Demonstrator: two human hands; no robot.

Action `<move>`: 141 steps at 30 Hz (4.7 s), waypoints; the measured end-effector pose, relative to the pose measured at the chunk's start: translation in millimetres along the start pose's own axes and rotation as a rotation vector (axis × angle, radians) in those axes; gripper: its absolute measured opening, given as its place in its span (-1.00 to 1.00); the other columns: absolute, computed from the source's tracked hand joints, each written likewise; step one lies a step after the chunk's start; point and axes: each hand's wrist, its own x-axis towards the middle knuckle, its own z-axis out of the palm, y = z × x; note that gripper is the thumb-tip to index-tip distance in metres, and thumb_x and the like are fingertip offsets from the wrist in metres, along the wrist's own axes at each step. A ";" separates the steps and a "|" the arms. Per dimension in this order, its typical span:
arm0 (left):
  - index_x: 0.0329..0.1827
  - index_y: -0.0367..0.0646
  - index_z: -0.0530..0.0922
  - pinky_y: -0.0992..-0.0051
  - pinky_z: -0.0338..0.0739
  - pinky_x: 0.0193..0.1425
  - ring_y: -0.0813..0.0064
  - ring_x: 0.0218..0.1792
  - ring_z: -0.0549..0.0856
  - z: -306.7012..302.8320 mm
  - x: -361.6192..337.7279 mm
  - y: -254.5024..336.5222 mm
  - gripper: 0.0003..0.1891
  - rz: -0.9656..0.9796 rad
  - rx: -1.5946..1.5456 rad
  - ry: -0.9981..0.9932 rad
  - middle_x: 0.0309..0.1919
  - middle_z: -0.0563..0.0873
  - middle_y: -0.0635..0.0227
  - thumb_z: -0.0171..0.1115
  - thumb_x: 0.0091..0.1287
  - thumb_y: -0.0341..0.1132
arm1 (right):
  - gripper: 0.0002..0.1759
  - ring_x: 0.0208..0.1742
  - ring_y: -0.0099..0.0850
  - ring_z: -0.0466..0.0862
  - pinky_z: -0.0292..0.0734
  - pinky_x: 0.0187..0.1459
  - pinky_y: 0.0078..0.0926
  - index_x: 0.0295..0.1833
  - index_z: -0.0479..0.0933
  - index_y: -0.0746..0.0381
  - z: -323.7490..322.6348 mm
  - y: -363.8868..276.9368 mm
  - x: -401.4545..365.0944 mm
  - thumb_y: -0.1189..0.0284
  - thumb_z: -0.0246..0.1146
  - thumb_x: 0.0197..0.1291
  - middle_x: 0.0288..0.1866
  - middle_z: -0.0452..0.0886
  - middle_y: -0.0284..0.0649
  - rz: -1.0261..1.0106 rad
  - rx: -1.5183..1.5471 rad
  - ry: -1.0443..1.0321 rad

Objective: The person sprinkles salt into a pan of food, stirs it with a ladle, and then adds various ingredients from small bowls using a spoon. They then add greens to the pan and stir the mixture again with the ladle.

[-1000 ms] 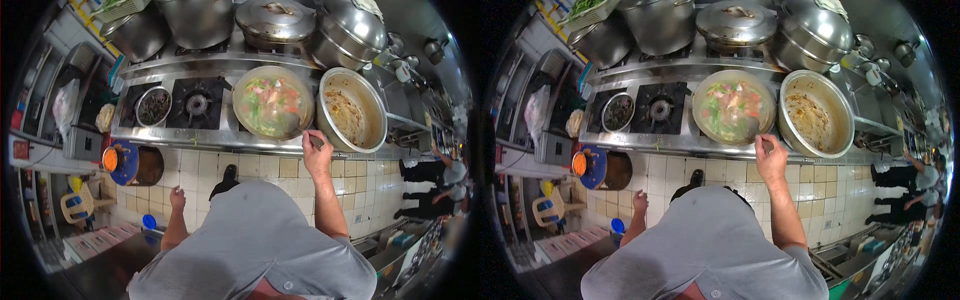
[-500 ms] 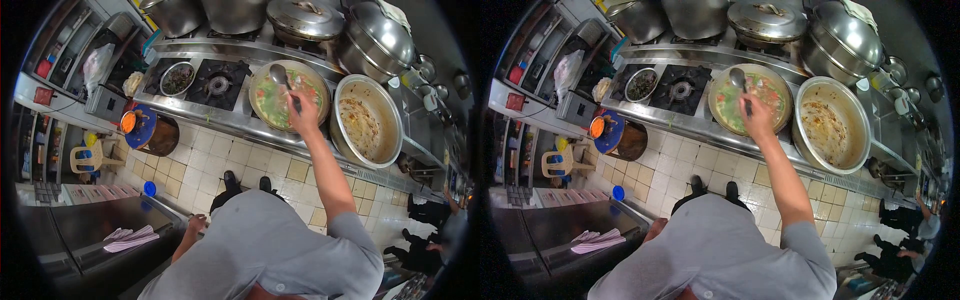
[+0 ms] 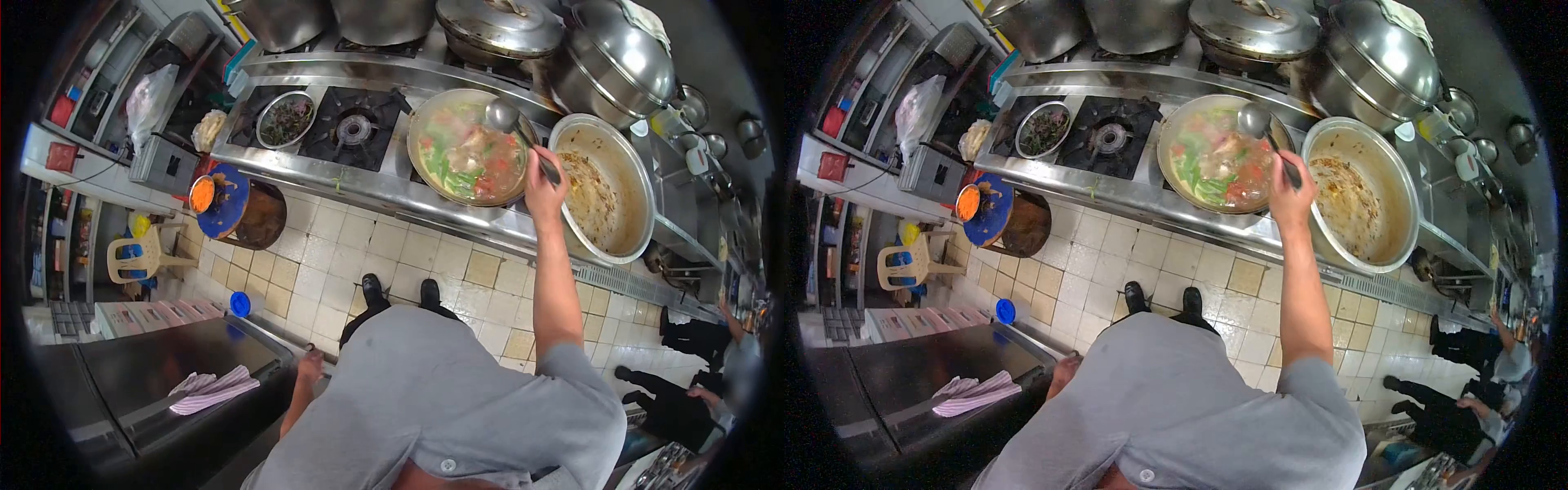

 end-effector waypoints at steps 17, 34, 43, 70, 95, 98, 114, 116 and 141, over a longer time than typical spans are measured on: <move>0.27 -0.11 0.54 0.39 0.49 -0.56 0.43 -0.41 0.67 66.5 21.3 129.8 -0.63 0.091 0.290 0.205 -0.24 0.71 0.27 0.24 0.42 -0.30 | -0.79 -0.51 -0.47 0.69 0.65 -0.54 -0.53 -0.04 0.51 0.39 -17.7 38.3 -88.3 0.42 0.23 0.46 -0.41 0.66 -0.13 0.569 0.196 0.274; 0.20 -0.19 0.61 0.38 0.54 -0.57 0.42 -0.56 0.66 17.8 25.8 29.1 -0.63 0.143 0.709 0.059 -0.41 0.72 0.24 0.20 0.44 -0.19 | -0.82 -0.34 -0.62 0.62 0.59 -0.27 -0.63 0.01 0.58 0.36 -17.6 -3.5 -68.6 0.48 0.29 0.42 -0.34 0.67 -0.28 0.131 0.028 0.052; 0.26 -0.14 0.56 0.39 0.54 -0.57 0.37 -0.56 0.66 50.1 32.1 52.9 -0.63 0.137 0.479 0.147 -0.25 0.74 0.15 0.23 0.45 -0.22 | -0.81 -0.39 -0.50 0.72 0.67 -0.32 -0.52 -0.03 0.55 0.39 -16.1 28.5 -72.8 0.45 0.26 0.44 -0.36 0.70 -0.20 0.327 0.078 0.066; 0.25 -0.17 0.57 0.38 0.56 -0.52 0.41 -0.44 0.72 49.4 31.3 84.6 -0.60 0.057 0.465 0.180 -0.20 0.77 0.15 0.28 0.41 -0.21 | -0.83 -0.42 -0.55 0.62 0.56 -0.32 -0.56 -0.05 0.57 0.38 -12.3 37.0 -56.5 0.47 0.27 0.42 -0.41 0.64 -0.27 0.276 0.093 0.078; 0.27 -0.09 0.56 0.38 0.60 -0.47 0.40 -0.39 0.71 71.6 19.9 89.4 -0.62 -0.017 0.501 0.211 -0.05 0.73 0.21 0.25 0.45 -0.20 | -0.79 -0.41 -0.42 0.72 0.69 -0.40 -0.46 -0.02 0.50 0.40 -40.1 -13.8 -22.9 0.43 0.24 0.46 -0.36 0.66 -0.12 0.426 0.223 0.154; 0.27 -0.09 0.57 0.37 0.61 -0.46 0.38 -0.37 0.72 71.9 19.9 87.4 -0.62 -0.026 0.494 0.203 -0.08 0.74 0.21 0.25 0.45 -0.20 | -0.80 -0.42 -0.43 0.71 0.69 -0.39 -0.47 -0.02 0.51 0.40 -39.6 -15.4 -21.8 0.45 0.24 0.46 -0.37 0.65 -0.14 0.368 0.185 0.093; 0.28 -0.08 0.56 0.33 0.64 -0.48 0.35 -0.41 0.70 55.2 23.1 72.1 -0.62 -0.048 0.384 0.230 -0.12 0.73 0.16 0.26 0.43 -0.23 | -0.82 -0.46 -0.51 0.67 0.61 -0.41 -0.52 -0.05 0.54 0.37 -12.5 38.2 -36.8 0.44 0.24 0.45 -0.43 0.66 -0.21 0.288 -0.004 -0.006; 0.28 -0.07 0.57 0.33 0.64 -0.49 0.35 -0.42 0.70 57.1 17.5 75.8 -0.62 -0.057 0.408 0.250 -0.11 0.73 0.16 0.26 0.43 -0.23 | -0.80 -0.48 -0.50 0.67 0.60 -0.42 -0.53 -0.05 0.53 0.38 -12.9 44.0 -37.9 0.43 0.24 0.45 -0.43 0.67 -0.20 0.287 0.005 -0.003; 0.27 -0.08 0.58 0.37 0.62 -0.46 0.39 -0.34 0.75 44.5 31.5 65.8 -0.60 -0.024 0.433 0.232 -0.18 0.76 0.20 0.28 0.43 -0.17 | -0.74 -0.46 -0.43 0.69 0.65 -0.44 -0.50 -0.04 0.51 0.31 -47.6 -110.0 39.0 0.29 0.18 0.52 -0.38 0.65 -0.14 0.376 0.186 -0.050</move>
